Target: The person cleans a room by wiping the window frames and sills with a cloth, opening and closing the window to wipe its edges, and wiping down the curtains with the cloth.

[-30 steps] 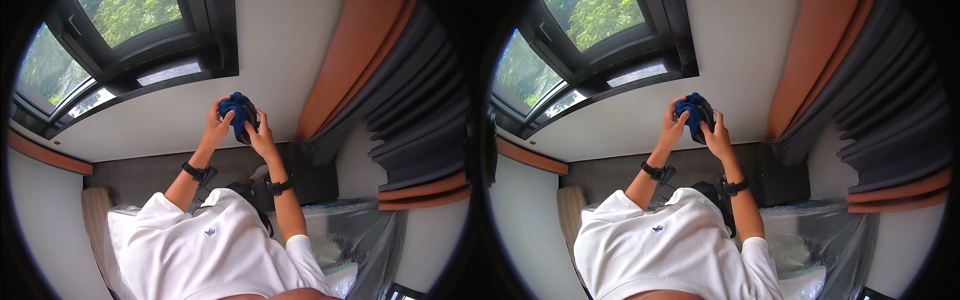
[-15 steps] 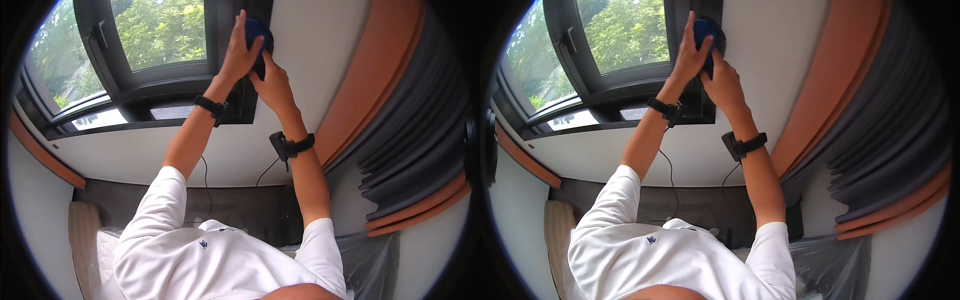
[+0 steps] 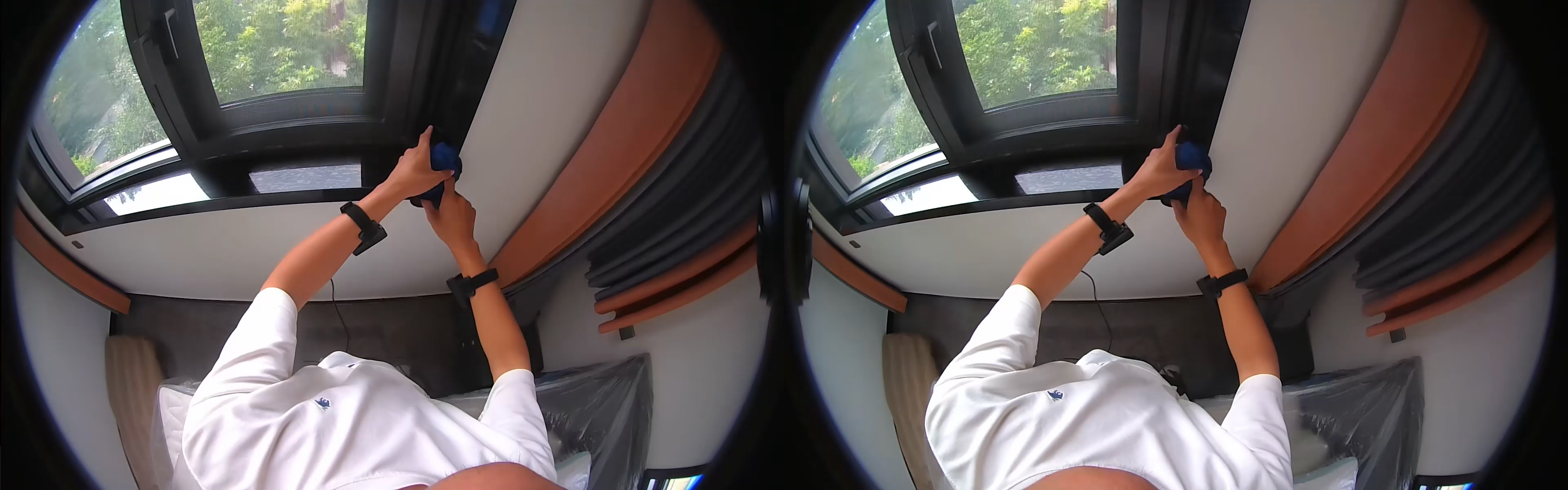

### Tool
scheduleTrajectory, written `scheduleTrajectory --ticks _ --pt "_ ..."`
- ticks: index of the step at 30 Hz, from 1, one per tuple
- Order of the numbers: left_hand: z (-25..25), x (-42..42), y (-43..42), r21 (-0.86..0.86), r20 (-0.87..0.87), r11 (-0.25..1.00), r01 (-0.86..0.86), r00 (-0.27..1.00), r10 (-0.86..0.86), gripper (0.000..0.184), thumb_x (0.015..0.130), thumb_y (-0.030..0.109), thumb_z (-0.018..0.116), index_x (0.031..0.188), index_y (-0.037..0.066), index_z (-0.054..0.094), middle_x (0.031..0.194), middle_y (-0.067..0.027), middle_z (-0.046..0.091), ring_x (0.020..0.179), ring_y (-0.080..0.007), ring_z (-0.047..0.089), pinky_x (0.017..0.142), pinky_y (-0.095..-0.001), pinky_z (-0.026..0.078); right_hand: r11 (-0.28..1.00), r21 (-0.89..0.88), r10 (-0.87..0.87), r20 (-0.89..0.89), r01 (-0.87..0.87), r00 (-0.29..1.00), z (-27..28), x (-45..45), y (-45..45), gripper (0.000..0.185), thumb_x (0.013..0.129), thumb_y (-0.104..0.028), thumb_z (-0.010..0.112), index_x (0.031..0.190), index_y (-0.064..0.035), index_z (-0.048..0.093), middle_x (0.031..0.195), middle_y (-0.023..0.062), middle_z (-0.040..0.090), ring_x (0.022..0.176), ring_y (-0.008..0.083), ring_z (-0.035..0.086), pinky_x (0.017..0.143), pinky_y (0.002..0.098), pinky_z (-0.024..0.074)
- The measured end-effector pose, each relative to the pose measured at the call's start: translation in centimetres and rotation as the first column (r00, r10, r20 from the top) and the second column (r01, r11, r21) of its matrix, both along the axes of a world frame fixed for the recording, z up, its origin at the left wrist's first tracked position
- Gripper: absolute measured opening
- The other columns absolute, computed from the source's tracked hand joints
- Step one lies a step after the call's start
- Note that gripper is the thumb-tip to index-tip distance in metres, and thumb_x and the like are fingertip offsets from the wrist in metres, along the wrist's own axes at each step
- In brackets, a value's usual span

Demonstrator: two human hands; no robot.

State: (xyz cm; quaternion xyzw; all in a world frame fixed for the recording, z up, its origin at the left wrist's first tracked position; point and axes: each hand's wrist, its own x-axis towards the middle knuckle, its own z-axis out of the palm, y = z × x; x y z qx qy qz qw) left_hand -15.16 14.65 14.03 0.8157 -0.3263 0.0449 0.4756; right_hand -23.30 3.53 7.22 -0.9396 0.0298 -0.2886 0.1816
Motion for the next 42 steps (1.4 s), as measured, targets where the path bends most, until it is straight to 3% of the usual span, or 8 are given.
scheduleTrajectory --ticks 7,11,13,22,27,29,38,42 --pt "12.1 1.9 -2.0 -0.452 0.515 0.881 0.140 0.847 0.129 0.095 0.072 0.017 0.080 0.149 0.004 0.024 0.142 -0.0329 0.038 0.122 -0.0493 0.050 0.101 -0.0495 0.045 0.971 -0.033 -0.223 0.209 0.235 0.952 16.7 2.0 1.8 0.069 0.081 -0.039 0.072 0.128 0.0024 0.044 0.076 0.0199 0.070 0.070 0.0397 0.070 0.063 0.0456 0.0557" --pt "10.8 2.3 -3.1 -0.722 0.326 0.691 0.032 0.896 0.300 0.054 0.081 0.013 0.077 0.125 -0.001 0.048 0.103 -0.0145 0.051 0.095 -0.0307 0.057 0.096 -0.0335 0.044 0.944 -0.034 -0.326 0.038 0.327 0.945 16.6 2.7 0.9 0.072 0.081 -0.042 0.072 0.131 -0.0001 0.043 0.078 0.0202 0.070 0.072 0.0409 0.070 0.065 0.0470 0.0558" --pt "8.3 2.5 -2.8 -0.540 0.225 0.839 0.059 0.971 0.077 0.087 0.075 0.027 0.084 0.142 0.004 0.034 0.138 -0.0260 0.039 0.122 -0.0398 0.052 0.096 -0.0447 0.049 0.936 -0.036 -0.351 -0.060 0.350 0.934 13.5 2.6 0.1 0.071 0.082 -0.041 0.071 0.135 -0.0033 0.042 0.081 0.0221 0.070 0.078 0.0425 0.070 0.070 0.0499 0.0555" --pt "-2.5 1.7 -1.3 -0.448 -0.156 0.893 -0.048 0.988 -0.025 0.082 0.087 0.045 0.066 0.144 -0.004 0.034 0.143 -0.0271 0.042 0.128 -0.0435 0.048 0.105 -0.0466 0.041 0.922 0.262 -0.213 -0.268 0.284 0.940 6.9 1.4 3.7 0.065 0.086 -0.030 0.064 0.141 -0.0097 0.038 0.100 0.0225 0.071 0.097 0.0426 0.067 0.080 0.0492 0.0532" --pt "-4.2 2.7 1.2 -0.463 -0.683 0.886 0.007 0.635 -0.361 0.080 0.093 0.058 0.052 0.138 -0.007 0.043 0.137 -0.0246 0.051 0.124 -0.0349 0.054 0.104 -0.0427 0.042 0.996 0.091 -0.011 -0.031 0.014 0.999 0.9 0.2 1.2 0.067 0.083 -0.005 0.065 0.144 -0.0069 0.039 0.129 0.0270 0.057 0.116 0.0391 0.059 0.088 0.0432 0.0515" --pt "-4.1 3.2 1.2 -0.504 -0.726 0.863 -0.038 0.561 -0.399 0.086 0.091 0.066 0.045 0.133 -0.009 0.052 0.133 -0.0283 0.054 0.124 -0.0356 0.054 0.102 -0.0396 0.042 0.918 0.393 0.086 -0.063 -0.055 0.994 2.6 -0.5 2.4 0.064 0.084 -0.006 0.066 0.143 -0.0040 0.041 0.125 0.0243 0.057 0.111 0.0350 0.062 0.089 0.0385 0.0516" --pt "12.1 4.9 1.8 -0.520 -0.374 0.780 0.348 0.728 -0.574 0.094 0.089 0.065 0.049 0.147 -0.007 0.031 0.141 -0.0248 0.044 0.128 -0.0328 0.047 0.108 -0.0396 0.036 0.942 0.247 0.162 0.254 -0.226 0.953 15.7 3.7 1.6 0.062 0.086 -0.010 0.065 0.140 -0.0019 0.037 0.120 0.0197 0.061 0.105 0.0266 0.064 0.084 0.0375 0.0520" --pt "13.9 7.5 -0.7 -0.366 -0.070 0.879 0.305 0.933 -0.353 0.104 0.089 0.069 0.042 0.152 -0.008 0.010 0.157 -0.0313 0.011 0.146 -0.0426 0.012 0.118 -0.0454 0.019 0.967 0.229 0.070 0.185 -0.112 0.980 18.2 5.1 0.8 0.061 0.087 -0.019 0.065 0.138 -0.0025 0.036 0.114 0.0229 0.065 0.097 0.0343 0.068 0.083 0.0392 0.0522"
